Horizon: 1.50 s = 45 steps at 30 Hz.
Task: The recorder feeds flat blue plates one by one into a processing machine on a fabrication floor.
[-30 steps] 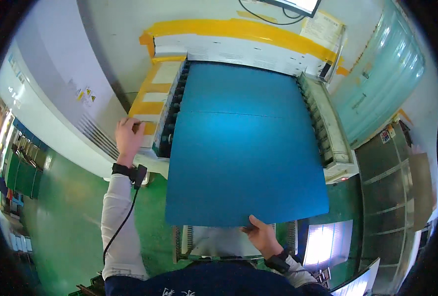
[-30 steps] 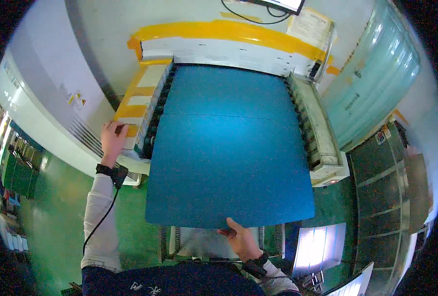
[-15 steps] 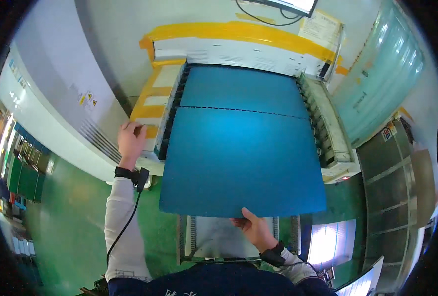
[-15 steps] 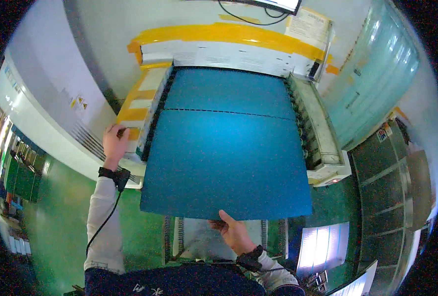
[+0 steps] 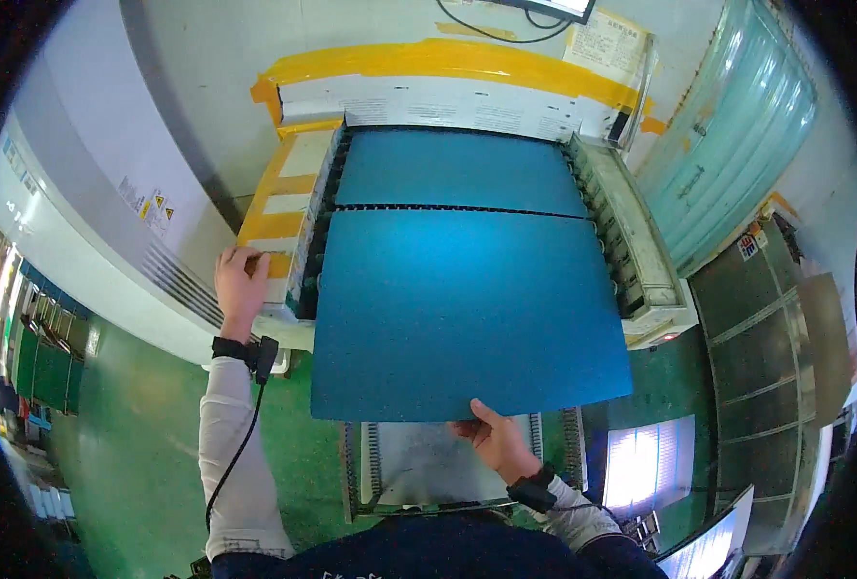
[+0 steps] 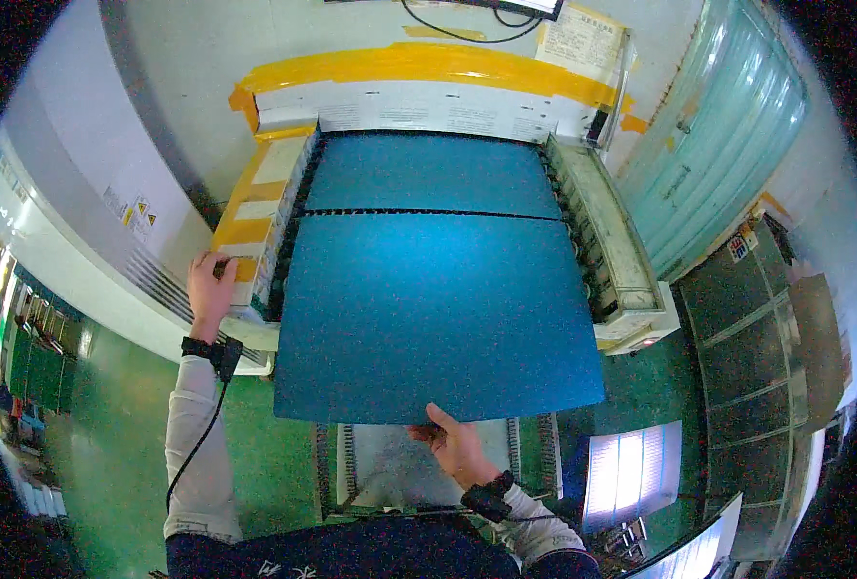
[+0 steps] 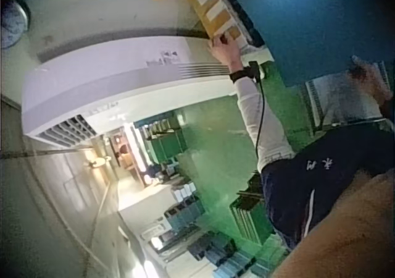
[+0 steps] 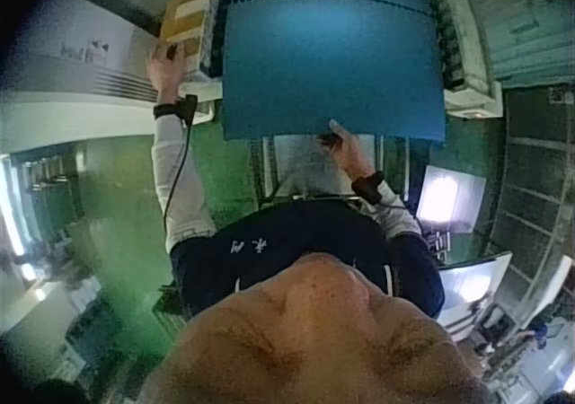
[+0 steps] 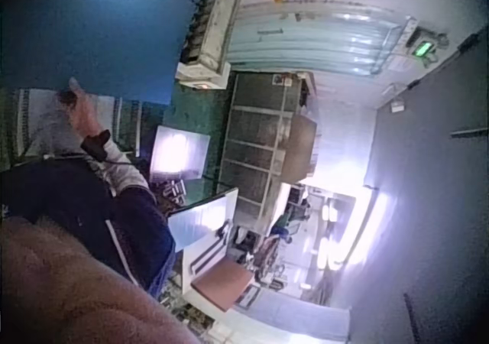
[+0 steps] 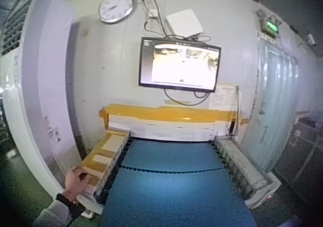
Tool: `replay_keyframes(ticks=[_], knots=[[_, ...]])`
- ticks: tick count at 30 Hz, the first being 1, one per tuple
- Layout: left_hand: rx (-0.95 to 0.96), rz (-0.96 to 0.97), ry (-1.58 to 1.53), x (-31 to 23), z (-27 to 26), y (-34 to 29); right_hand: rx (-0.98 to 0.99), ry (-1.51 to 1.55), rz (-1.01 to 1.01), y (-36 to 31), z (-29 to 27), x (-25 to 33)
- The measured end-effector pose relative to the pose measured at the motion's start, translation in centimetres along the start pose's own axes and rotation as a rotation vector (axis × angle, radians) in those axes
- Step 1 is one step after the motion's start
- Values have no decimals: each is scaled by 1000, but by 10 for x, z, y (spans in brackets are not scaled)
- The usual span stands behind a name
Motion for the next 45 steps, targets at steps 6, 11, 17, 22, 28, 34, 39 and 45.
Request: replay_keyframes(ticks=[6,11,17,22,28,34,39,45], knots=[[14,-11,-16,0,1,1,-53,14,0,7,-4,3],[5,-11,-8,1,-1,0,-52,-8,-2,11,1,9],[4,-18,-20,0,-1,0,-33,-27,11,15,-4,11],[18,-29,-28,0,-1,0,-45,-4,7,20,-4,12],[33,-44,-24,2,0,1,-28,-40,10,27,-8,14],[19,-27,-16,-1,-1,1,-69,-31,-2,34,-13,14],[45,-68,-24,0,2,2,-73,-1,-4,40,-16,16],[6,-43,-34,4,3,1,-56,6,-5,45,-10,20]])
Point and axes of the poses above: each hand's wrist, its own y-axis towards the middle knuckle, its own z-axis out of the palm, x = y × z, the point moved 3 cm from there along y, towards the middle knuckle, and after that the axes turned 7 degrees about x, right-handed, at the moved point
